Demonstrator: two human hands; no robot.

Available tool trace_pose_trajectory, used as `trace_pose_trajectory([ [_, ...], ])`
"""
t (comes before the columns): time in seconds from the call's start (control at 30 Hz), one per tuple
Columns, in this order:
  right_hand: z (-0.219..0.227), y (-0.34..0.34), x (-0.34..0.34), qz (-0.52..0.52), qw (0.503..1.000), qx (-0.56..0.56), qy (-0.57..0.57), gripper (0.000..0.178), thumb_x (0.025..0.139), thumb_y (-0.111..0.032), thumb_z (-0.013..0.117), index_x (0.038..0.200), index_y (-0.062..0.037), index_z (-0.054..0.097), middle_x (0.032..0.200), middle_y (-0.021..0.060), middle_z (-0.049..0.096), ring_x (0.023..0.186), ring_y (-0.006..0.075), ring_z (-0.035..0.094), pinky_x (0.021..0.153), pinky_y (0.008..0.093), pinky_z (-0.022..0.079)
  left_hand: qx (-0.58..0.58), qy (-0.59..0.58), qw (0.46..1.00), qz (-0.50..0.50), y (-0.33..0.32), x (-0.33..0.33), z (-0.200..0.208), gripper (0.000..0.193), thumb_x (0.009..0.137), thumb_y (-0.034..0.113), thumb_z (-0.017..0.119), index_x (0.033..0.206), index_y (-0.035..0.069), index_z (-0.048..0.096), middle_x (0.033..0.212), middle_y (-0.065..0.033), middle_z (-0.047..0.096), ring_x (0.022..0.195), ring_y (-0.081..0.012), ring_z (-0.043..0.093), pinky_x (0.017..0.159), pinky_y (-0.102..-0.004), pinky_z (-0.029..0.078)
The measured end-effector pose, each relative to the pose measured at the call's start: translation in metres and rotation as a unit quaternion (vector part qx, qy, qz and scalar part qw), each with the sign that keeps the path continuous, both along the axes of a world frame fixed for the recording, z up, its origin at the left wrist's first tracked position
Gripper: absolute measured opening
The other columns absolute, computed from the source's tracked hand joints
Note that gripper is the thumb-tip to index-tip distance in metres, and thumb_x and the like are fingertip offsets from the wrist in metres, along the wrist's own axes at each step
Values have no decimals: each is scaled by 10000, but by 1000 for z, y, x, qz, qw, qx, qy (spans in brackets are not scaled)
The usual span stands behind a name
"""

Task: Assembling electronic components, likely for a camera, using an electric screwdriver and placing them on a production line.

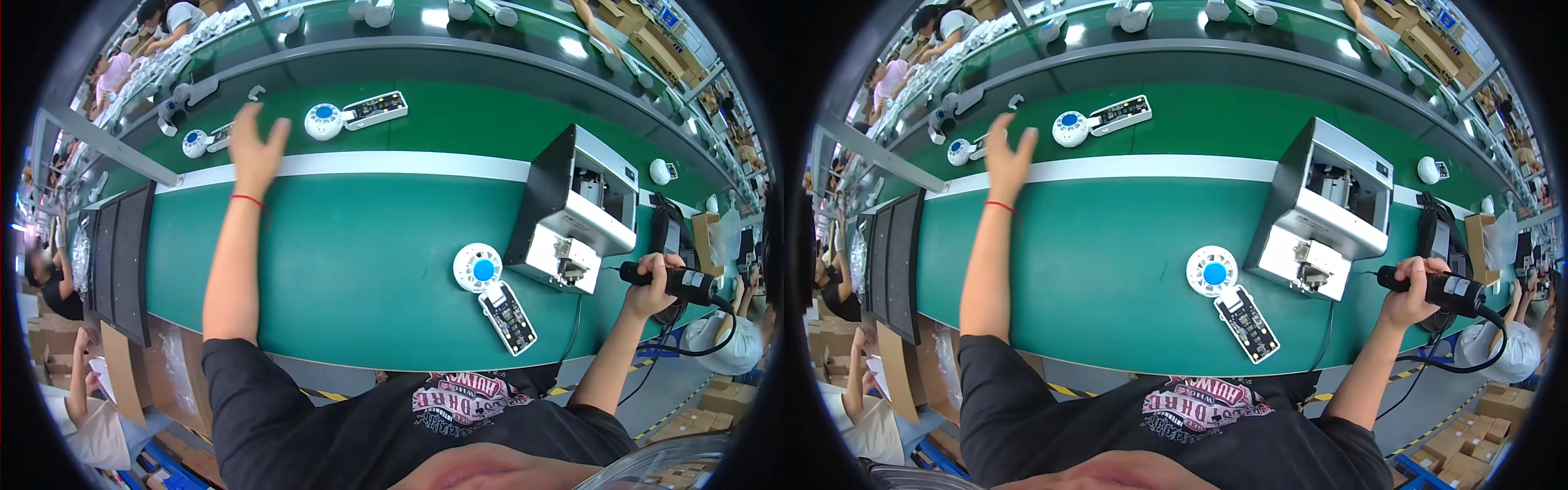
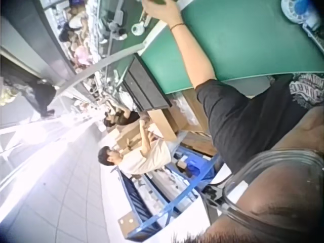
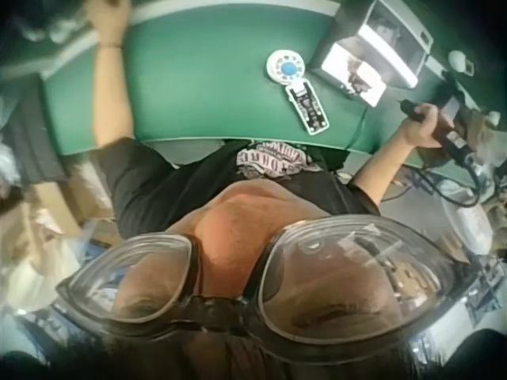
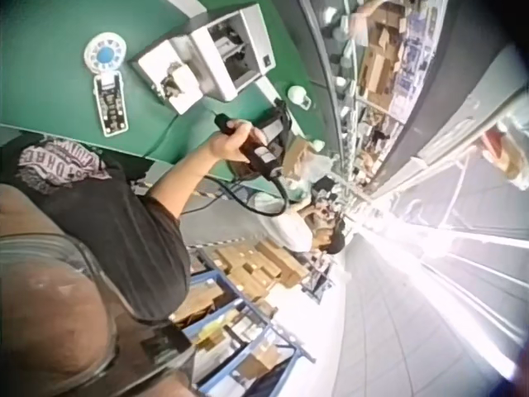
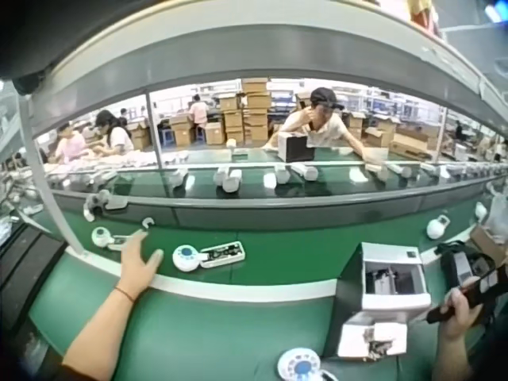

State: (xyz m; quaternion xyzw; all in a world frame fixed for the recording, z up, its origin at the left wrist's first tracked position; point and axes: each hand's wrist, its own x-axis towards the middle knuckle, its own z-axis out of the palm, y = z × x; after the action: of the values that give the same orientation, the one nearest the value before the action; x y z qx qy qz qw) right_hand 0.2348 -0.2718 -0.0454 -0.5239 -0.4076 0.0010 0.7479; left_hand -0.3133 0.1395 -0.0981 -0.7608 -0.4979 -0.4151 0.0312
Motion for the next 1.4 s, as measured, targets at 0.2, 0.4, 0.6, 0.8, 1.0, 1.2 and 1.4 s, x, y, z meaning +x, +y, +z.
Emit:
trace_pose_trajectory([
  [0.2,1,5,-15,29,999,26,-19,141,925,18,566,1046,-53,555,715,66,564,617,152,535,663,269,469,-127,-31,986,-106,-28,47,0,551,873,129,717,1388,51,538,1348,-156,606,1197,-325,605,1041,-388,474],
  [0.4,-2,-12,-13,18,997,80,-1,151,910,40,565,1033,-48,559,720,76,578,614,156,539,643,274,472,-27,-5,997,-74,-21,59,-7,514,805,96,723,1294,57,573,1297,-154,624,1103,-330,633,991,-385,498],
  [0.6,-7,2,-17,0,985,145,92,195,843,72,631,984,-46,566,755,76,603,548,155,568,529,274,492,105,85,991,22,-25,36,-12,578,800,179,752,1337,25,606,1255,-167,665,1129,-356,633,1017,-410,488],
  [0.8,-5,-13,-17,-40,987,124,89,184,874,56,579,1024,-43,540,752,85,591,576,165,566,588,282,504,-94,-50,894,-436,-177,227,95,989,785,460,801,1579,64,363,1624,-211,355,1484,-381,371,1220,-489,291],
  [1.0,-5,-12,-26,-16,991,109,78,184,869,46,573,1025,-45,540,739,84,587,585,169,565,605,292,505,-186,37,826,-531,-153,297,108,1198,583,435,894,1594,93,351,1675,-178,279,1516,-393,320,1233,-486,273],
  [1.2,-11,-12,-10,-9,991,109,82,166,888,10,534,1040,-55,549,717,82,578,607,181,547,678,332,493,-227,-38,768,-598,-140,311,84,1074,570,342,860,1533,99,449,1614,-142,356,1428,-352,427,1211,-439,312],
  [1.4,-11,-8,-4,3,991,99,86,164,900,-2,522,1051,-58,554,712,79,571,601,182,537,684,341,485,-233,-76,743,-622,-115,333,90,950,626,289,851,1488,96,500,1480,-142,514,1343,-326,511,1144,-411,402],
])
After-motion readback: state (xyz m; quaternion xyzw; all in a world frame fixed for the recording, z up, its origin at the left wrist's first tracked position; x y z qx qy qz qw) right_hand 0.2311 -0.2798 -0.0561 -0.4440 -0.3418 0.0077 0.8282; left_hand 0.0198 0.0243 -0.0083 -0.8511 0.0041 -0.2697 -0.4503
